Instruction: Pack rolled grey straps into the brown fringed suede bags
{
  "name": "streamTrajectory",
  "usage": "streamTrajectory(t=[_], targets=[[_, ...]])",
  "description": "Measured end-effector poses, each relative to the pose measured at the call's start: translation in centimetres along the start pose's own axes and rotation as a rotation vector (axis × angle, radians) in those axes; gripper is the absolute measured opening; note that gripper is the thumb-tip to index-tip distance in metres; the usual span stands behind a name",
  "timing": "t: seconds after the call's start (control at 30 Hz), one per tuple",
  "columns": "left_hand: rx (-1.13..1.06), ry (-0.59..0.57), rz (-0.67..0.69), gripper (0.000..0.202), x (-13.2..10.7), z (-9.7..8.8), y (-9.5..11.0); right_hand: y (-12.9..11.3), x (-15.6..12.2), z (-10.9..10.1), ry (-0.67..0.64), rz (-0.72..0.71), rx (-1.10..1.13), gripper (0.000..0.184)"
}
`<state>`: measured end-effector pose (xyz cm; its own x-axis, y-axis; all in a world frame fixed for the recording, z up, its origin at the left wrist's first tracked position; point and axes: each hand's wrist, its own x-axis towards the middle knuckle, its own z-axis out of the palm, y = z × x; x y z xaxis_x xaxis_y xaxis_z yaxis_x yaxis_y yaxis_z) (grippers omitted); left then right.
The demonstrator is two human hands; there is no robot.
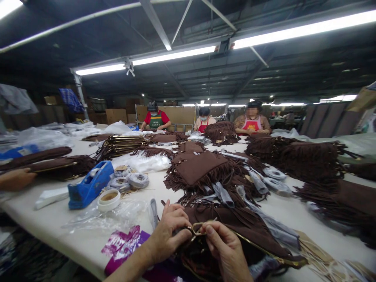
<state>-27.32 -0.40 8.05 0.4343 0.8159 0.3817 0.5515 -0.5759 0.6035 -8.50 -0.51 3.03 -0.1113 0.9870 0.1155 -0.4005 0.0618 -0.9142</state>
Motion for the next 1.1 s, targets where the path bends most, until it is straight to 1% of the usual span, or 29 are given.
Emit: streamTrajectory(t=[0.07, 0.13, 0.17, 0.23, 0.3, 0.33, 0.37, 0.43, 0.5, 0.53, 0.63, 0.73, 0.97, 1.03, 1.1], targets=[[0.021, 0.015, 0.017, 0.019, 0.1, 0.4, -0.6, -0.2, 0.0, 0.2, 0.032, 0.008, 0.001, 0.036], [0.058, 0.018, 0.063, 0.019, 0.3, 0.8, -1.3, -0.6, 0.2, 0.3, 0.06, 0.003, -0.042, 0.04], [0.077, 0.024, 0.081, 0.018, 0.4, 1.0, -1.6, -0.8, 0.2, 0.3, 0.063, -0.022, -0.095, 0.04], [0.112, 0.079, 0.078, 0.018, 0.6, 1.2, -2.0, -1.1, 0.3, 0.3, 0.051, -0.144, -0.262, 0.037], [0.149, 0.18, 0.035, 0.018, 0.9, 1.4, -2.0, -1.3, 0.2, 0.3, 0.051, -0.312, -0.448, 0.033], [0.175, 0.232, 0.015, 0.018, 1.1, 1.4, -2.0, -1.3, 0.1, 0.3, 0.045, -0.369, -0.52, 0.032], [0.209, 0.276, 0.003, 0.018, 1.2, 1.4, -1.8, -1.3, 0.0, 0.3, 0.018, -0.387, -0.575, 0.032], [0.297, 0.325, 0.026, 0.017, 1.4, 1.4, -1.3, -1.1, -0.3, 0.4, -0.069, -0.332, -0.639, 0.034], [0.386, 0.344, 0.106, 0.018, 1.4, 1.5, -0.7, -1.1, -0.4, 0.6, -0.151, -0.248, -0.671, 0.036], [0.421, 0.357, 0.152, 0.018, 1.4, 1.6, -0.4, -1.1, -0.4, 0.7, -0.163, -0.22, -0.684, 0.038], [0.483, 0.406, 0.259, 0.018, 1.2, 1.9, 0.4, -1.3, -0.2, 0.9, -0.156, -0.166, -0.698, 0.037], [0.518, 0.422, 0.303, 0.019, 1.1, 2.2, 0.7, -1.3, -0.1, 0.9, -0.148, -0.132, -0.676, 0.035], [0.565, 0.382, 0.354, 0.022, 0.9, 2.4, 0.8, -1.5, -0.1, 1.4, -0.124, -0.119, -0.611, 0.036], [0.538, 0.371, 0.365, 0.021, 0.8, 2.5, 0.8, -1.4, 0.0, 1.4, -0.129, -0.105, -0.592, 0.037], [0.47, 0.328, 0.347, 0.021, 0.5, 2.6, 0.9, -1.1, 0.1, 1.2, -0.145, -0.087, -0.558, 0.039]])
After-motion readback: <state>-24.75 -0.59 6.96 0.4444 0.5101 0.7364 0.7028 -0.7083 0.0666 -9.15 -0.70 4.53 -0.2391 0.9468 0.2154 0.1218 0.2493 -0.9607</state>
